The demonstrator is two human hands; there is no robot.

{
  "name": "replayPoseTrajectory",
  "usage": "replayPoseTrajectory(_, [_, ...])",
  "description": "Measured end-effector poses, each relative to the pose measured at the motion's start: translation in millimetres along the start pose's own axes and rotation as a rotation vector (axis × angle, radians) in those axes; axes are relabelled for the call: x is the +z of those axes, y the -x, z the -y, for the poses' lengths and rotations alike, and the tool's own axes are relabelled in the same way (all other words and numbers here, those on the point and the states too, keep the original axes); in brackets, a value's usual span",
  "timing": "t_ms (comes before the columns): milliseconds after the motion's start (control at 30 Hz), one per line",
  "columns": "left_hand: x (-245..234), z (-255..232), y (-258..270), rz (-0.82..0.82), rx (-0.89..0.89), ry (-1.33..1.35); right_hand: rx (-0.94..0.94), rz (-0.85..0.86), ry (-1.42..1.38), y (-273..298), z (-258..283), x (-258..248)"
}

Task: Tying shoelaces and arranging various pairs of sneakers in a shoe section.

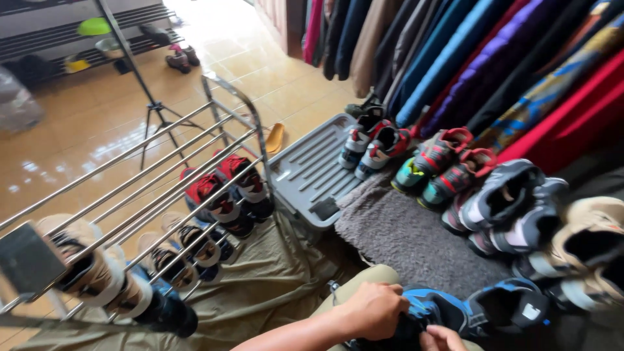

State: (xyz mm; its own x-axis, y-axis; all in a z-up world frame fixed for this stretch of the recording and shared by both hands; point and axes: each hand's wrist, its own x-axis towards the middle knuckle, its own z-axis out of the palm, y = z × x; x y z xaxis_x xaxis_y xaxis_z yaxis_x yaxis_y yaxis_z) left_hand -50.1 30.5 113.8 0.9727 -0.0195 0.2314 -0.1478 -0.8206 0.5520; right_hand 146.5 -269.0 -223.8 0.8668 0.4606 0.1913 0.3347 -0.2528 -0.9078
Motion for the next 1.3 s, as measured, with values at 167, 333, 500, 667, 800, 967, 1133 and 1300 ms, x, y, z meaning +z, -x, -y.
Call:
replayPoseTrajectory(167, [-9.4,4.4,-7.0,-0.031,0.115,-0.038,-0.296,0.055,0.475,-8.3,283.8,14.0])
replayPoseTrajectory(333, [18.4,8.4,0.6,-0.141,0.107,0.026,-0.136,0.218,0.544,-26.8,299.1,22.5])
replayPoseTrajectory(500, [33.6,16.4,5.2,-0.119,0.09,0.021,-0.034,0.46,0.48,-38.0,309.3,22.7])
replayPoseTrajectory(667, [40.1,27.0,6.7,-0.104,0.045,0.079,-0.155,0.163,0.393,-31.5,309.5,25.1])
replayPoseTrajectory(800, [54.5,40.4,12.2,-0.16,0.128,0.073,-0.073,-0.137,0.43,-16.0,309.1,23.8])
replayPoseTrajectory(967, [37.4,20.0,15.7,-0.206,0.138,0.071,-0.277,-0.186,0.45,-12.7,292.2,31.3])
replayPoseTrajectory(1133, [27.9,16.1,20.1,-0.169,0.194,0.067,-0.353,-0.013,0.348,-25.5,215.2,25.6])
replayPoseTrajectory(1300, [-9.7,8.7,15.2,-0.103,0.315,0.09,-0.064,-0.021,-0.13,-23.8,114.1,3.6])
